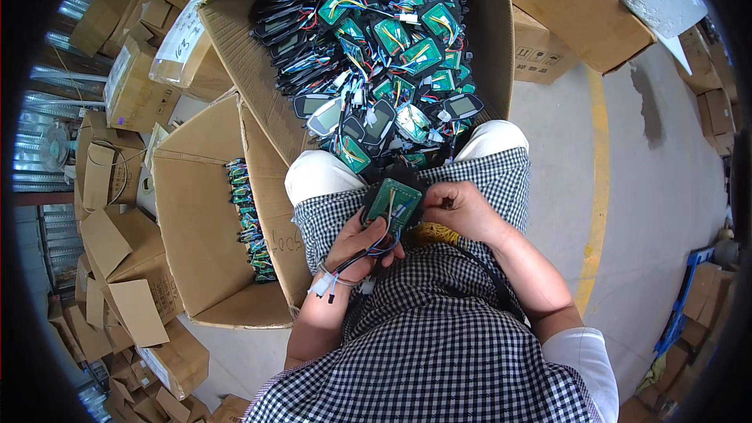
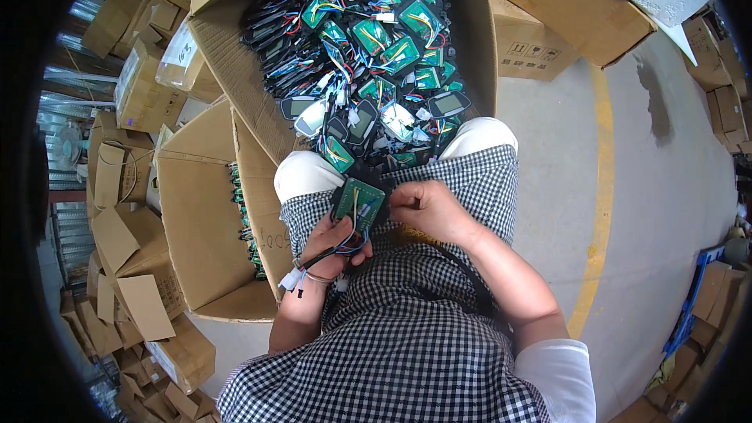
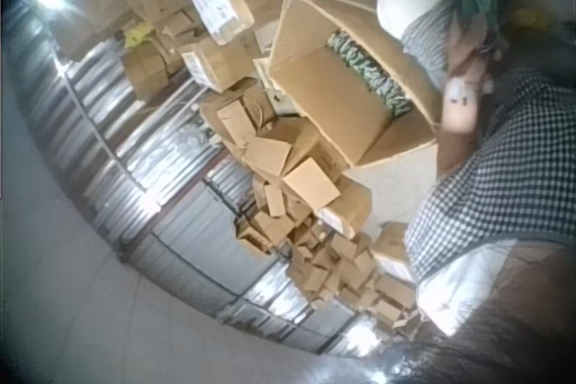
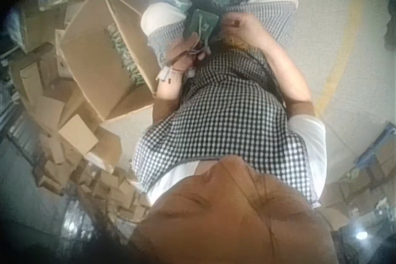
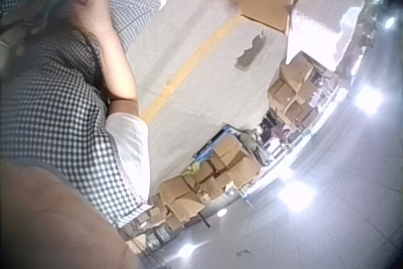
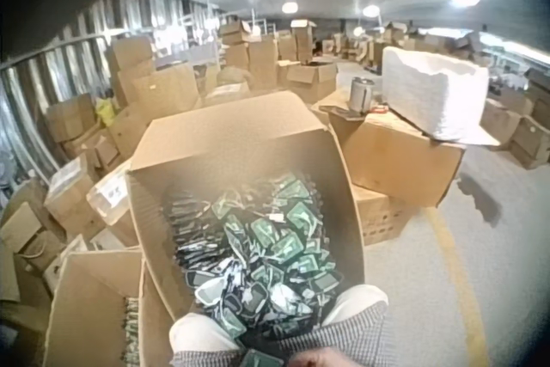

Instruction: The person sorts small packaged electronics into different cardboard boxes by hand.

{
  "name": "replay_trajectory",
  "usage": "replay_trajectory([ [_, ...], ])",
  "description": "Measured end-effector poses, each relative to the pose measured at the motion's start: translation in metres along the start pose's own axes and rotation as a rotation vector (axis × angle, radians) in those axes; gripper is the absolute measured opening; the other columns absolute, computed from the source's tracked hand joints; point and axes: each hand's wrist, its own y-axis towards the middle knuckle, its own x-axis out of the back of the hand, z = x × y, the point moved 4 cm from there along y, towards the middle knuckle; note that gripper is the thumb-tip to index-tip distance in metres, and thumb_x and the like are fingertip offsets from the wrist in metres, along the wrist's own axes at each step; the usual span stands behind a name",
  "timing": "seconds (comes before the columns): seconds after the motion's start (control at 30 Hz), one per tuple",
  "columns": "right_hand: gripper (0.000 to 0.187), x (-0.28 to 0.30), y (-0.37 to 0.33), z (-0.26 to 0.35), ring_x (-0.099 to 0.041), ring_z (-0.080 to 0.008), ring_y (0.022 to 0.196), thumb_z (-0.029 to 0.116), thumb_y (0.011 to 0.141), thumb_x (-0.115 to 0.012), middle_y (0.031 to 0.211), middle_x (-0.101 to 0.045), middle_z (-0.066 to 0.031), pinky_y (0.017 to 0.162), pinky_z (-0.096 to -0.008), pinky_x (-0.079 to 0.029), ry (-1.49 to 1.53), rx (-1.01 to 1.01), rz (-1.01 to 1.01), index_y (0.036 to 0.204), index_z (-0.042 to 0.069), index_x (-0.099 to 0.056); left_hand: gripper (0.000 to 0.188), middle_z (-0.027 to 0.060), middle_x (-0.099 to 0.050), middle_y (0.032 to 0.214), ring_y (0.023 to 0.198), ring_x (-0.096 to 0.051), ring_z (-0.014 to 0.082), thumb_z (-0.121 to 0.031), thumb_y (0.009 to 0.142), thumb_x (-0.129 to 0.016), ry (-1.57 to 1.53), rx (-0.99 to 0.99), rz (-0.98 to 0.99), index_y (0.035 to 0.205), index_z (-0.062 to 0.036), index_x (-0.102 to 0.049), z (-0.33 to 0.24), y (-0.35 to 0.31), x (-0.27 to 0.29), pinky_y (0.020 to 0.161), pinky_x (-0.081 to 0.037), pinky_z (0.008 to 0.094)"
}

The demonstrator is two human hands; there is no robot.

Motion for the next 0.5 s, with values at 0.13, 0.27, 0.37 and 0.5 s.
replay_trajectory([
  [0.13,0.004,-0.007,0.006,-0.006,-0.057,-0.0087,0.069,0.000,0.082,-0.062,0.074,-0.062,-0.0032,0.063,-0.0238,-0.046,0.380,-0.009,-0.004,0.084,0.001,-0.059,0.035,0.0084,-0.056,0.078,0.054,-0.051,0.0190,-0.030,0.090,-0.058,-0.041,0.014,0.091,0.112,-0.0031,-0.052,0.006,0.003,-0.002,0.042,-0.033,0.0270],
  [0.27,0.012,-0.017,-0.001,0.013,-0.059,-0.0162,0.064,-0.004,0.083,-0.052,0.072,-0.059,-0.0076,0.058,-0.0256,-0.047,1.293,0.092,0.068,0.091,0.003,-0.057,0.040,0.0086,-0.057,0.079,0.050,-0.045,0.0148,-0.034,0.091,-0.056,-0.178,-0.026,0.231,0.115,-0.0039,-0.050,0.007,0.003,-0.004,0.043,-0.029,0.0251],
  [0.37,0.010,-0.012,-0.012,-0.002,-0.059,-0.0154,0.061,-0.002,0.085,-0.050,0.072,-0.061,-0.0082,0.055,-0.0247,-0.048,0.859,-0.243,0.343,0.091,0.000,-0.057,0.044,0.0088,-0.056,0.073,0.049,-0.041,0.0126,-0.039,0.093,-0.052,-0.266,-0.071,0.256,0.117,-0.0021,-0.049,-0.005,0.006,-0.011,0.043,-0.028,0.0245],
  [0.5,0.030,-0.003,-0.017,-0.002,-0.062,-0.0174,0.063,0.008,0.087,-0.053,0.075,-0.066,-0.0120,0.059,-0.0220,-0.050,0.016,-0.116,0.913,0.113,-0.005,-0.060,0.055,0.0076,-0.056,0.071,0.051,-0.042,0.0110,-0.047,0.091,-0.052,-0.214,-0.095,0.122,0.110,0.0044,-0.052,-0.017,0.008,-0.012,0.044,-0.029,0.0232],
])
